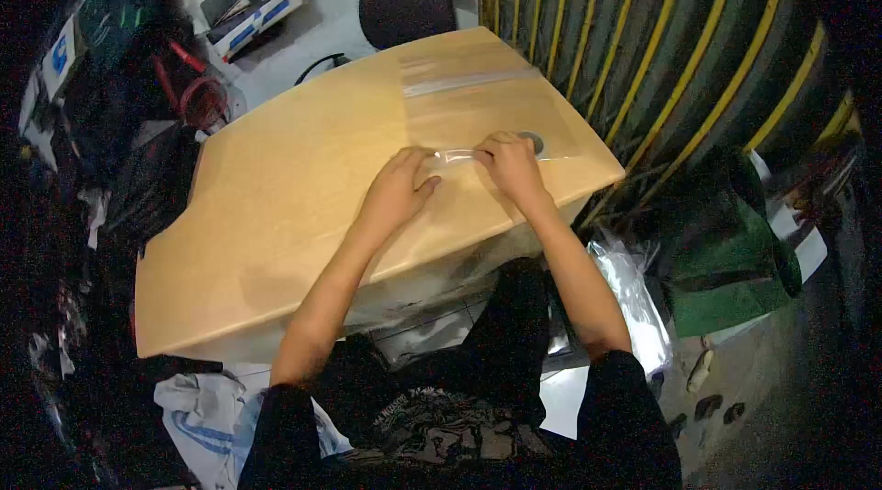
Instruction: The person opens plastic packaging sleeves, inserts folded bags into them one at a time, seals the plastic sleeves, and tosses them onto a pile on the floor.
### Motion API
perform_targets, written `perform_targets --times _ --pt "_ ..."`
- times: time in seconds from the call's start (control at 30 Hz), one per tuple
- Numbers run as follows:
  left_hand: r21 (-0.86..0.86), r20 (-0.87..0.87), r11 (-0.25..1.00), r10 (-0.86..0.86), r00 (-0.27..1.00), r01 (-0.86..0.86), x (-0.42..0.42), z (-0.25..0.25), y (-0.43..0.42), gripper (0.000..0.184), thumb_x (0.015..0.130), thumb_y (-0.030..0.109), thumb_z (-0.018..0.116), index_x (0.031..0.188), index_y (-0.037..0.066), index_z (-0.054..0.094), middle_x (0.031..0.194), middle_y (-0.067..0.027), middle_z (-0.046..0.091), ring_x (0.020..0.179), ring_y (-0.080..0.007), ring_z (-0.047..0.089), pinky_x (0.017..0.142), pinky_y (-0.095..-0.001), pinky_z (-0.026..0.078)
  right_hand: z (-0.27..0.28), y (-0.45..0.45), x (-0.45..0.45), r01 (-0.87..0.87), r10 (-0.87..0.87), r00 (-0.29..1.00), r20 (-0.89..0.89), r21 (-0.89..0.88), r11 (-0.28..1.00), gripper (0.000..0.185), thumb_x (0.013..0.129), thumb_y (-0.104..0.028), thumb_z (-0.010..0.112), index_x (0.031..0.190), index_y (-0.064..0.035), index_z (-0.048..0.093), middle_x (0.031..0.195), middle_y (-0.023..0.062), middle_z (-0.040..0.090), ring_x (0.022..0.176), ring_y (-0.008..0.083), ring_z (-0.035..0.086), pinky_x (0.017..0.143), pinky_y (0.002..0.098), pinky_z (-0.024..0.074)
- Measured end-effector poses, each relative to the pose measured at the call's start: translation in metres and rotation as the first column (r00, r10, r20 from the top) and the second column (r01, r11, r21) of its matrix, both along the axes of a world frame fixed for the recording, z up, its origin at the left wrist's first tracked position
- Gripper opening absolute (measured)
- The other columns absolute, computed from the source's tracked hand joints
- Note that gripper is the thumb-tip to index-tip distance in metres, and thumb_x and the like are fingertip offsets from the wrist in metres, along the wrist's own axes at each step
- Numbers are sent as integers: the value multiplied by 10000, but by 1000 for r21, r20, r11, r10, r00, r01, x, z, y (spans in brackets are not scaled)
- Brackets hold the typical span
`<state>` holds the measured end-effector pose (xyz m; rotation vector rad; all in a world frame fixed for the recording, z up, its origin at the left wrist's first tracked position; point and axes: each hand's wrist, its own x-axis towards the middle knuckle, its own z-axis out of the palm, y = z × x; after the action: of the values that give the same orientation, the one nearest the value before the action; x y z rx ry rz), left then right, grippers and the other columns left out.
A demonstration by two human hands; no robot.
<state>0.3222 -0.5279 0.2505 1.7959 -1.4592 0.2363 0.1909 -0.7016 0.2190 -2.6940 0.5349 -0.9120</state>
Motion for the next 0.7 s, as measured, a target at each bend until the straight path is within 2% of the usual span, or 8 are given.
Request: perform_targets --times 0.1,0.17,0.23,0.3,0.43,0.5,0.6,0.7 --pt "21 276 1000 15 961 -21 6 -10 -27 294 809 148 645 1082 43 614 943 -132 649 938 -298 614 871 -423 416 14 -4 -1 -100 106 994 -39 117 988 185 866 -231 592 900 -75 687 891 68 656 914 256 587 832 395 367" --pt "126 434 989 12 901 -74 15 -10 -32 226 805 104 626 1027 70 648 877 -89 669 892 -250 635 808 -404 415 23 -1 -11 -121 122 993 5 -22 992 191 856 -240 614 928 -76 683 883 87 655 886 250 593 802 382 390" --pt "17 341 999 23 940 -31 15 -6 -30 164 788 100 636 947 76 665 797 -69 668 825 -240 640 817 -391 416 30 1 -20 -182 198 974 109 -146 972 185 854 -221 622 963 -79 669 822 95 652 804 257 604 767 358 424" --pt "-53 263 998 57 963 -45 14 -3 -23 80 750 90 654 826 79 676 708 -68 666 722 -235 641 824 -378 420 24 -6 -30 -249 253 966 49 -76 966 177 836 -211 632 977 -106 655 863 79 660 842 254 611 773 347 428" --pt "150 214 985 47 976 -81 6 7 -10 127 718 27 653 843 48 666 770 -104 676 822 -258 655 804 -394 457 25 7 -33 -196 196 980 40 -8 981 162 758 -134 668 916 -118 637 825 90 659 780 264 618 716 366 456" --pt "113 101 994 -7 995 -4 10 3 -16 181 720 -16 634 893 34 655 814 -133 670 859 -293 645 781 -409 480 14 -1 -28 -166 167 986 23 -26 986 151 731 -123 684 862 -94 615 793 116 635 725 296 589 708 360 460" --pt "6 -30 1000 11 999 -11 9 1 -15 403 751 -74 569 1140 35 564 1077 -189 617 934 -371 615 779 -419 520 19 -8 -24 -212 193 975 105 215 953 140 748 -124 728 804 -65 615 695 66 583 592 191 517 605 291 428" --pt "-39 30 999 -6 1000 7 14 -5 -10 500 791 -56 498 1278 56 470 1271 -185 521 919 -393 613 796 -431 536 40 -22 -33 -122 110 992 67 763 634 195 847 -226 671 932 -52 652 750 -5 590 633 86 500 565 258 410"
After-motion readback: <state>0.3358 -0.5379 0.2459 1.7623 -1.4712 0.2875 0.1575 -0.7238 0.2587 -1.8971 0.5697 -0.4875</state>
